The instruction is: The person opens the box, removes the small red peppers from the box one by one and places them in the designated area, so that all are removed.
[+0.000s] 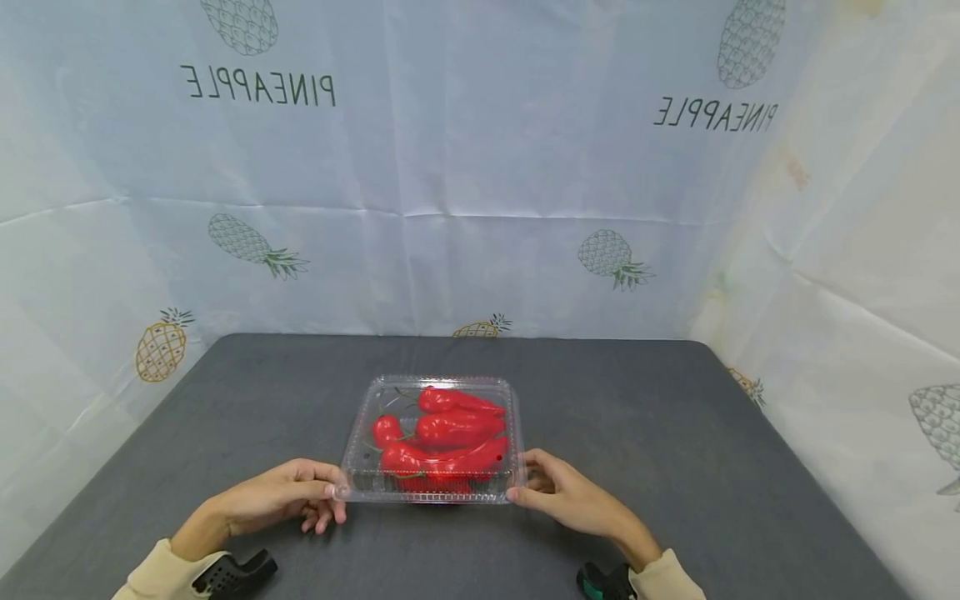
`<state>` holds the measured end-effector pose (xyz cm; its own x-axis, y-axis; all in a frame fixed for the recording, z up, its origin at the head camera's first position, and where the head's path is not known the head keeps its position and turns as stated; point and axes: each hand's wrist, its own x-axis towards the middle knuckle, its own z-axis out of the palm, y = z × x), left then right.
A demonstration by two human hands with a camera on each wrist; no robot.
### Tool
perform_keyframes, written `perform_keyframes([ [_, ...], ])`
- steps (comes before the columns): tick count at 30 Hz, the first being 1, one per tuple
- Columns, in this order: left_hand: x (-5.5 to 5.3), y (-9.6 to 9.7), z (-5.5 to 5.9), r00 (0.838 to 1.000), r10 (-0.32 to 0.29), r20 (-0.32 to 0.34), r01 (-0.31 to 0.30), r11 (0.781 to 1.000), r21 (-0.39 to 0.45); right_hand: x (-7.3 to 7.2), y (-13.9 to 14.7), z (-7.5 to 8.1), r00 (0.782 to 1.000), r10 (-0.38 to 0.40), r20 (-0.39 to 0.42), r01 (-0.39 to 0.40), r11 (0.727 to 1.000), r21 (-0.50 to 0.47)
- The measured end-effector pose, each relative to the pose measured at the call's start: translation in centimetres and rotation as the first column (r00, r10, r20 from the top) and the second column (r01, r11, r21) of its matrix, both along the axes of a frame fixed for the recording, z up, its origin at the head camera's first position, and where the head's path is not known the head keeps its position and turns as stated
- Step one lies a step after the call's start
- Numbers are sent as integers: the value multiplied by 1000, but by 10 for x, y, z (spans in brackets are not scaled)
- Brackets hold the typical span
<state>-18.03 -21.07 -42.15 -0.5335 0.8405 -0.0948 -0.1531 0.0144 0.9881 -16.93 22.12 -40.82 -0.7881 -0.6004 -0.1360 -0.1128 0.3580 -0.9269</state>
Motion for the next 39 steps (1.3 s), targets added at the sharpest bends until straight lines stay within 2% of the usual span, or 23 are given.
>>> perform_keyframes([
  [8, 3, 2, 0, 1000, 24, 11, -24, 1000, 14, 0, 0, -1, 1000, 15, -14, -15, 1000, -22],
  [14, 4, 3, -3, 998, -53, 24, 51, 996, 68, 0, -2, -3, 999, 6, -34, -6, 1000, -5],
  [16, 3, 3, -3, 998, -57, 23, 55, 995, 77, 0, -3, -4, 999, -5, -48, 5, 1000, 17],
  [25, 1, 1, -3, 1000, -13, 22, 11, 997, 80, -2, -2, -3, 999, -33, -18, 33, 999, 22],
  [33, 1, 2, -5, 999, 52, 5, -52, 997, 65, -3, 2, -4, 1000, 3, -28, -4, 1000, -14],
  [39, 1, 5, -6, 993, 113, -36, -111, 993, 49, -3, 0, -6, 1000, -17, -2, 17, 1000, -24],
])
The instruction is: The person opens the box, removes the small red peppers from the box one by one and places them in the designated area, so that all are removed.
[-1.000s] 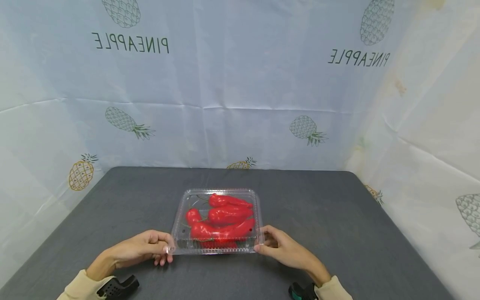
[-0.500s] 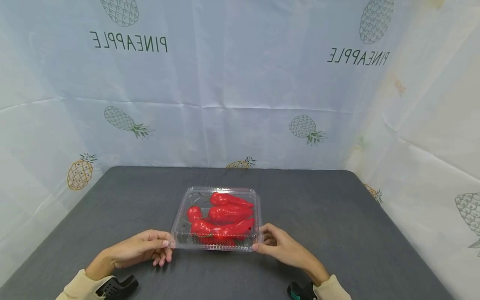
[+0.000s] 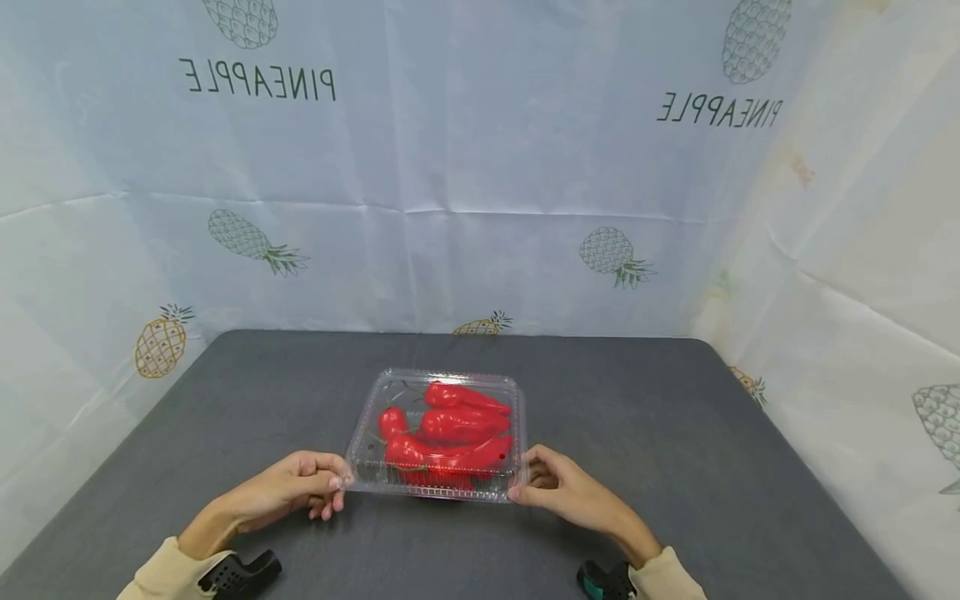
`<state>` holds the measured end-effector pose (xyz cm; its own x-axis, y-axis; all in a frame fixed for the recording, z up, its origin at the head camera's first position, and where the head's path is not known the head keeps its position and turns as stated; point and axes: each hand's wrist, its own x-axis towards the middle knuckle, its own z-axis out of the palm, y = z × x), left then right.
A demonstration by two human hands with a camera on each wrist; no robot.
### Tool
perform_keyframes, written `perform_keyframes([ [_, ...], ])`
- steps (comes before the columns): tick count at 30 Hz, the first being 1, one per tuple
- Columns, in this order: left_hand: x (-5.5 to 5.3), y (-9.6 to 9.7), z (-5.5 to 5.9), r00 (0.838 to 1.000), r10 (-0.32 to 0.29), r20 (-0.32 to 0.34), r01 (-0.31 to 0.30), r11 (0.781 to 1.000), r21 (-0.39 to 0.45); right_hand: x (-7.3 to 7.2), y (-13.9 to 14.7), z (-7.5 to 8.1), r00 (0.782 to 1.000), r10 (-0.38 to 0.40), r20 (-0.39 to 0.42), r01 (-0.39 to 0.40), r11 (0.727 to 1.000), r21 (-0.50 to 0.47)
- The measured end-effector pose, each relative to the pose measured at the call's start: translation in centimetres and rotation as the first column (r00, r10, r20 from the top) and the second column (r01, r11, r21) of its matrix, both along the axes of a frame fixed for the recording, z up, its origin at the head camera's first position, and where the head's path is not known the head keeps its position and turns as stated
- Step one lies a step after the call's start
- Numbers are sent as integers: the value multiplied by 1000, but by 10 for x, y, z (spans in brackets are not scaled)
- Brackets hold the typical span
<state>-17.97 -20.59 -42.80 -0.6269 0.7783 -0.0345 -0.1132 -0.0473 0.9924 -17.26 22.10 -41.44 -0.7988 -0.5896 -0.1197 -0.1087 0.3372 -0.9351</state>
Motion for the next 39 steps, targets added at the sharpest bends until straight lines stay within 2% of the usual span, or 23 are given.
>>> perform_keyframes([
  [11, -1, 6, 5, 995, 101, -3, -101, 989, -107, -1, -1, 0, 1000, 4, -7, -4, 1000, 1],
  [19, 1, 11, 5, 992, 126, -7, -126, 983, -132, 1, -2, -1, 1000, 4, -9, -4, 1000, 20],
  [26, 1, 7, 5, 994, 110, 6, -108, 985, -136, 1, -1, -1, 1000, -4, -3, 4, 1000, 17],
  [29, 1, 4, 6, 989, 144, -32, -148, 979, -138, 2, 0, 0, 1000, 1, 0, -1, 1000, 9],
  [33, 1, 3, 9, 972, 207, -111, -222, 964, -147, 2, 1, 2, 1000, 6, 0, -6, 1000, 6],
  [39, 1, 3, 13, 962, 209, -175, -236, 961, -145, 2, 0, 3, 1000, -1, -15, 2, 1000, 14],
])
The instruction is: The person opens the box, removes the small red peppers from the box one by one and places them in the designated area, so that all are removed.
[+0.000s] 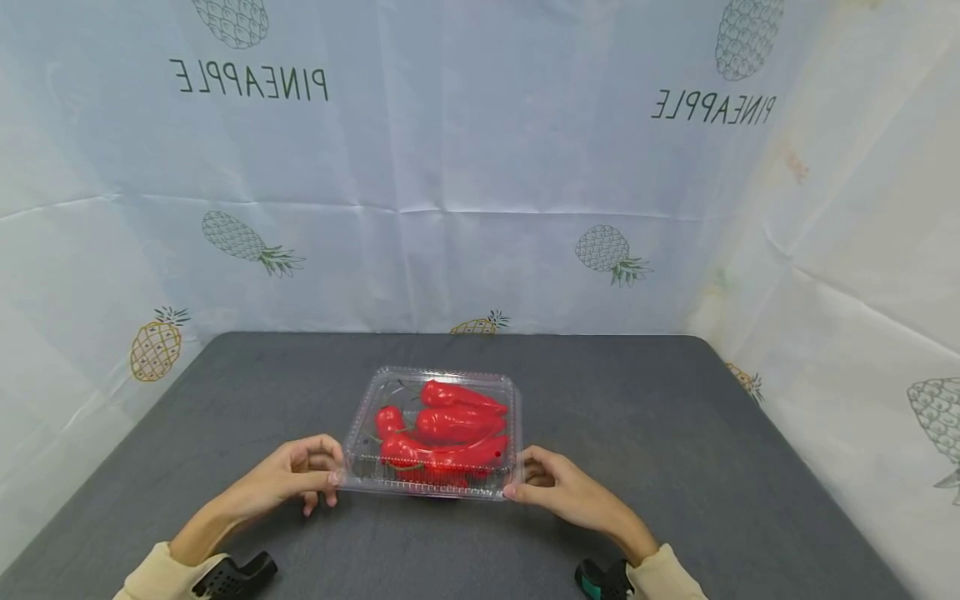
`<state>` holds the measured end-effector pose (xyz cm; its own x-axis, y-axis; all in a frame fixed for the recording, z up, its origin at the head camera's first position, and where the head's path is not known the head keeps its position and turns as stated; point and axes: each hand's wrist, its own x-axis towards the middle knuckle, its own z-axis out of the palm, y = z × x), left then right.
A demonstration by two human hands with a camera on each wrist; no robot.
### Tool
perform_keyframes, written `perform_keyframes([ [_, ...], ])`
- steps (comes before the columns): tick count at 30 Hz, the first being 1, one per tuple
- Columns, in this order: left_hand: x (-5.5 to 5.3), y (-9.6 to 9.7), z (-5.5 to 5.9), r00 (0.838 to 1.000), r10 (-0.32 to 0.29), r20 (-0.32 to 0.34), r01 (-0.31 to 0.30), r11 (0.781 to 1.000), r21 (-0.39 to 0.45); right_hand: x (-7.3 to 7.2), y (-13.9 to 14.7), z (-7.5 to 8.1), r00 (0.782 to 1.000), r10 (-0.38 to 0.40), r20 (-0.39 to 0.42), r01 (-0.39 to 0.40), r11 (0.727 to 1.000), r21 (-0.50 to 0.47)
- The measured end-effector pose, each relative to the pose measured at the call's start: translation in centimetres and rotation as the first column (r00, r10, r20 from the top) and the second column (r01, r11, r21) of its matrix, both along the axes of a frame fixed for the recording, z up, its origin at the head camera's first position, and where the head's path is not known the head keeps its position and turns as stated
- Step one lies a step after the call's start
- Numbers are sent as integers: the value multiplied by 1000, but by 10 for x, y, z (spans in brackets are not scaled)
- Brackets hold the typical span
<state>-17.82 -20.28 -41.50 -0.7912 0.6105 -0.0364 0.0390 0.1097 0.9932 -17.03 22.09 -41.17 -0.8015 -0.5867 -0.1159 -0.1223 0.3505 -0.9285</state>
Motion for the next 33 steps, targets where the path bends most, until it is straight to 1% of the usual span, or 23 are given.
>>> perform_keyframes([
  [2, 0, -1, 0, 1000, -3, -1, 3, 1000, -5, 0, 0, 0, 1000, 0, -5, 0, 1000, 4],
  [5, 1, -1, 2, 1000, -9, 24, 9, 1000, -8, -1, -1, 0, 1000, 2, -15, -1, 1000, 15],
  [9, 1, 1, 5, 997, -43, 63, 41, 999, 32, -1, -1, -2, 999, 4, -40, -2, 999, 37],
  [12, 2, 3, 5, 996, -71, 54, 69, 996, 53, -1, -1, -2, 999, 5, -55, -2, 999, 51],
  [14, 2, 4, 5, 996, -80, 39, 78, 996, 51, -1, 0, -2, 998, 5, -59, -1, 998, 58],
  [17, 2, 4, 3, 997, -81, 20, 80, 996, 44, 0, 0, -2, 999, -1, -53, 4, 998, 62],
  [24, 2, 4, 0, 996, -89, 15, 88, 995, 55, 1, 0, 1, 999, -16, -43, 18, 999, 46],
  [30, 2, 4, 0, 993, -113, 25, 110, 990, 86, -2, 2, -2, 998, 56, -36, -56, 998, -14],
  [33, 2, 4, 0, 992, -122, 21, 119, 989, 93, -4, 3, -3, 996, 91, 11, -90, 993, -71],
])
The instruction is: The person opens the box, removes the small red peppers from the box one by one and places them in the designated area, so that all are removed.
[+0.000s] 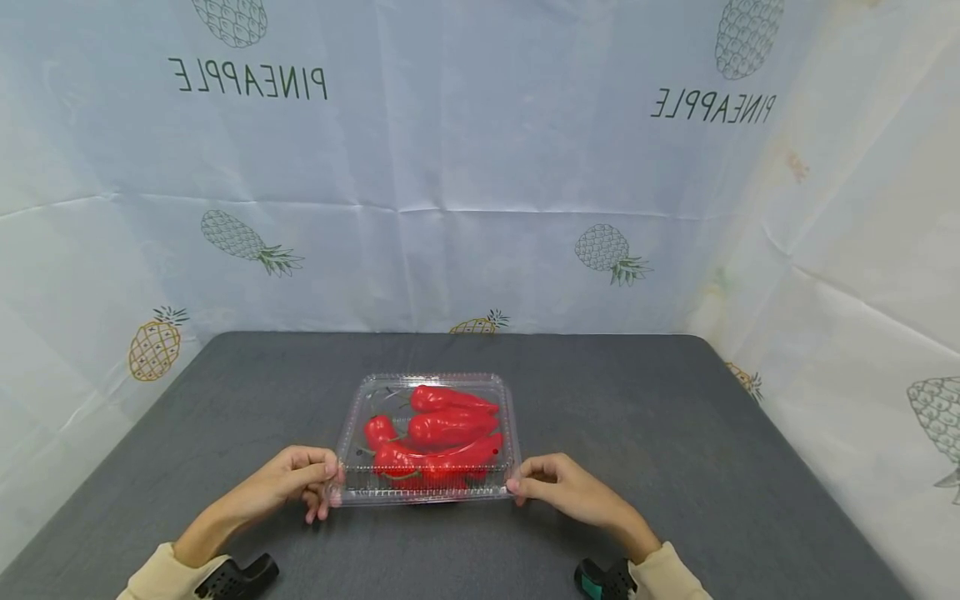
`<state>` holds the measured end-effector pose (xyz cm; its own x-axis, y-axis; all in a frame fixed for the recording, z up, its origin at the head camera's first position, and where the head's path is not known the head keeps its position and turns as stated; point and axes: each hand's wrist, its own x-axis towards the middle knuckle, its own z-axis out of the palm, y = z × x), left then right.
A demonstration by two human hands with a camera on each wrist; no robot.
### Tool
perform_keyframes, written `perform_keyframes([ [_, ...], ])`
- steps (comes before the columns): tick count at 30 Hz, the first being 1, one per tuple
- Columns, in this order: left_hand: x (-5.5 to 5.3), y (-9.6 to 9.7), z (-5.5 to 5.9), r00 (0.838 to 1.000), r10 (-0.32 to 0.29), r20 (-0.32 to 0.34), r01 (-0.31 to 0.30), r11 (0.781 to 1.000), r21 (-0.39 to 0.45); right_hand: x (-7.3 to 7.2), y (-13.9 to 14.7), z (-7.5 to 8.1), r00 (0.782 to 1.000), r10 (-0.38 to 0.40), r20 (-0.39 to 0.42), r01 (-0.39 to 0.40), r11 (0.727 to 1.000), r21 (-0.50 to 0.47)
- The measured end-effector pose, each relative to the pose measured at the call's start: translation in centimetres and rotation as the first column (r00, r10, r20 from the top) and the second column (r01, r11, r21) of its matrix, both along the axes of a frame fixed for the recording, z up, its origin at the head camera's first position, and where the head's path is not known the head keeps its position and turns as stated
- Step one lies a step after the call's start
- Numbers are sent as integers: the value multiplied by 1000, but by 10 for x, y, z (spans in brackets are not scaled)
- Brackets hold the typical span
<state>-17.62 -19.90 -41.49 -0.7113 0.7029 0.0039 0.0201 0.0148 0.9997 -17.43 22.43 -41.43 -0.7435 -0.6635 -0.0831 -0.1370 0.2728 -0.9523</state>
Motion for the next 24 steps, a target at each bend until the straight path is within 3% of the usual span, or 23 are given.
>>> perform_keyframes([
  [6, -1, 0, -1, 1000, -1, 3, 1, 1000, 7, -3, 6, -1, 990, 37, 139, -29, 998, -61],
  [11, -1, -1, -2, 1000, -3, -1, 3, 1000, 7, -5, 13, -3, 978, 63, 198, -48, 996, -82],
  [24, -2, 1, -2, 999, -16, -30, 16, 999, 27, -4, 15, -1, 969, 106, 224, -75, 987, -144],
])
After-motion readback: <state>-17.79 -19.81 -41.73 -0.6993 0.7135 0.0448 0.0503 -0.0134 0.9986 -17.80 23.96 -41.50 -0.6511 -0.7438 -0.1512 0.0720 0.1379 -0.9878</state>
